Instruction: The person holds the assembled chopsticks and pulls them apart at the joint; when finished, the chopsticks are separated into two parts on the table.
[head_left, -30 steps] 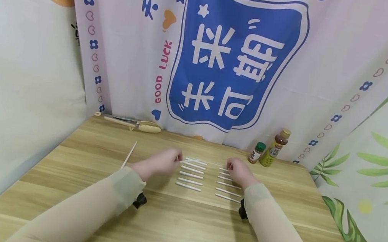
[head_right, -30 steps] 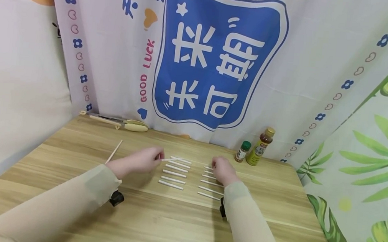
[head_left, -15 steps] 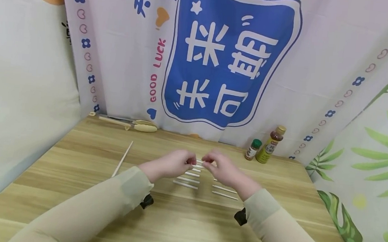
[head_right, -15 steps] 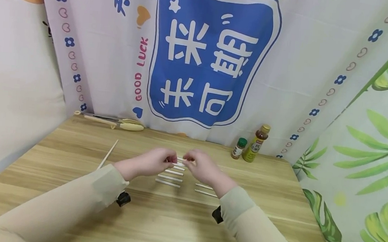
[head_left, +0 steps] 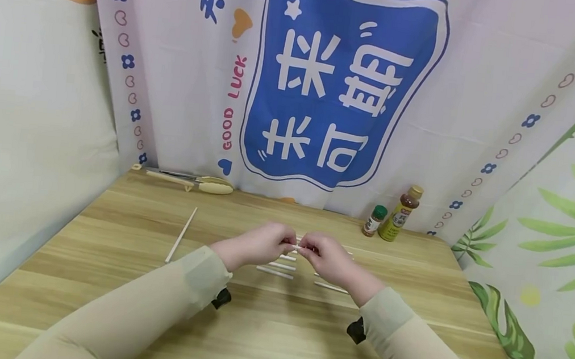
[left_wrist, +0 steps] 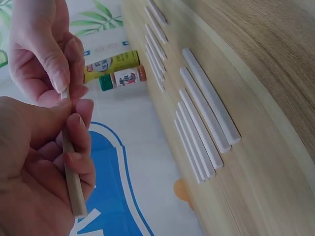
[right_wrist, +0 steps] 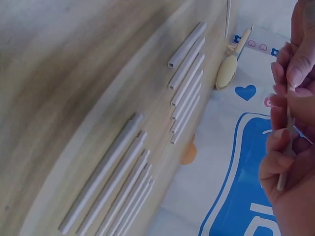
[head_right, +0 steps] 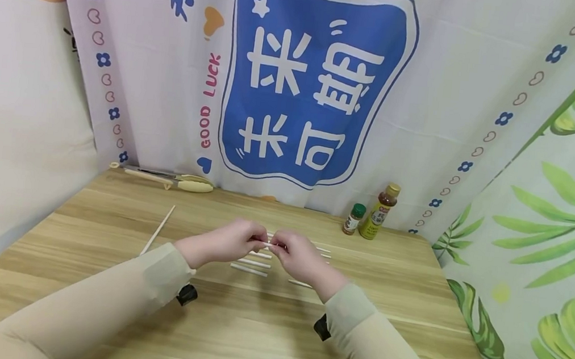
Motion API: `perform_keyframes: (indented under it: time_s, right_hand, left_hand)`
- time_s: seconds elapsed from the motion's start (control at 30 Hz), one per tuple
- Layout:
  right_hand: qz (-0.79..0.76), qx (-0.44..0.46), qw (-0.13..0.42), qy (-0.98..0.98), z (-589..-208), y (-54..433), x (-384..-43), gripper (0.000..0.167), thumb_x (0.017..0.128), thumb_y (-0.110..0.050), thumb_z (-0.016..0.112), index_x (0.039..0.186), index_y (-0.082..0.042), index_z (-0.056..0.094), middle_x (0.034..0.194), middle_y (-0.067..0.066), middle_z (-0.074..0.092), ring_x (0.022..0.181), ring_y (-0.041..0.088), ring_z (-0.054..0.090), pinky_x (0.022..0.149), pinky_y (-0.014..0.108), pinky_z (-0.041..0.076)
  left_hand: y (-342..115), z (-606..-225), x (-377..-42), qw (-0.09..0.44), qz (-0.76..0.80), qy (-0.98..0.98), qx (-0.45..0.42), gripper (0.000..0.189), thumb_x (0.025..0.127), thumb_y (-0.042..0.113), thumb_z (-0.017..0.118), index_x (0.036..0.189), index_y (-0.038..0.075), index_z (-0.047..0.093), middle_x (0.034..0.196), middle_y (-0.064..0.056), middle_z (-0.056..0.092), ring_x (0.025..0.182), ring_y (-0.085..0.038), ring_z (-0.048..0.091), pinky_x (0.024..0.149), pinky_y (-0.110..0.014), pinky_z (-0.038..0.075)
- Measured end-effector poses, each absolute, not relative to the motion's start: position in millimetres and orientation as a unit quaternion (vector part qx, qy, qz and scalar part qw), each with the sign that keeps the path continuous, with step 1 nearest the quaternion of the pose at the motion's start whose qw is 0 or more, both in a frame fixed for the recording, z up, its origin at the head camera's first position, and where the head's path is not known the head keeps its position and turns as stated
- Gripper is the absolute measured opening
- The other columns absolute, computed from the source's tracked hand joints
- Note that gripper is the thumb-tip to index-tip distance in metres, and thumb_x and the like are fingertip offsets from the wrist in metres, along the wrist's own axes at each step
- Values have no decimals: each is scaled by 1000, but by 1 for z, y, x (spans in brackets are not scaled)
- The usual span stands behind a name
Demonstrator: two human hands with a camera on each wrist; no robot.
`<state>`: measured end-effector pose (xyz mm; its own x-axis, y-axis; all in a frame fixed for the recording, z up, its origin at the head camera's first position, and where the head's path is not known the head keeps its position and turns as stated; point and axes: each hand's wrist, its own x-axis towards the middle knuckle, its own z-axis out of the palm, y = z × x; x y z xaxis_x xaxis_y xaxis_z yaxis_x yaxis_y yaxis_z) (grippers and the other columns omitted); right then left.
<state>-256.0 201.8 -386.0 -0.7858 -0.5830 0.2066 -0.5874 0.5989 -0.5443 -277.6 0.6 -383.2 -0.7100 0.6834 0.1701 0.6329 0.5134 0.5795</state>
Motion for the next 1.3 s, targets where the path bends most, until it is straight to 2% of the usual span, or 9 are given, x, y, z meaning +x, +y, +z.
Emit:
perform_keyframes:
  time_s: [0.27, 0.63, 0.9, 1.07, 1.3]
  right_hand:
    - [283, 323, 37, -902, -392, 199, -251, 13, 100, -10, 59, 88, -16, 60, 77, -8, 56, 64, 9, 48, 59, 29, 43]
    - [275, 358, 95, -887, -395, 200, -247, 17, 97, -8, 62, 85, -18, 58, 69, -9, 48, 59, 7, 43, 54, 27, 40]
    - [262, 364, 112, -886, -394, 199, -247, 16, 96, -6, 63, 85, -18, 59, 70, -8, 51, 59, 7, 42, 54, 26, 40]
    - [264, 366, 103, -886, -394, 199, -247, 15, 97, -7, 63, 86, -17, 59, 71, -9, 52, 60, 6, 43, 55, 26, 40]
    - [282, 374, 99, -878, -394, 200, -248, 17, 96, -5, 63, 85, -17, 60, 70, -10, 51, 59, 6, 44, 54, 26, 41]
  left_hand:
    - [0, -383, -276, 40, 301, 864, 400, 17, 99, 9, 59, 84, 15, 60, 67, 5, 53, 62, -8, 49, 60, -27, 44]
    - [-7, -381, -273, 34, 303, 858, 413, 18, 99, 10, 60, 83, 18, 58, 67, 6, 53, 61, -7, 50, 59, -26, 45]
    - [-9, -380, -273, 40, 307, 856, 414, 18, 99, 8, 59, 84, 17, 58, 67, 6, 53, 61, -8, 49, 59, -27, 44]
    - [-10, -383, -274, 34, 302, 854, 423, 18, 98, 7, 60, 83, 17, 58, 67, 7, 52, 62, -7, 49, 59, -26, 44]
    - [-11, -382, -272, 18, 299, 853, 428, 17, 99, 8, 60, 84, 17, 58, 73, 3, 58, 64, -7, 50, 61, -27, 45]
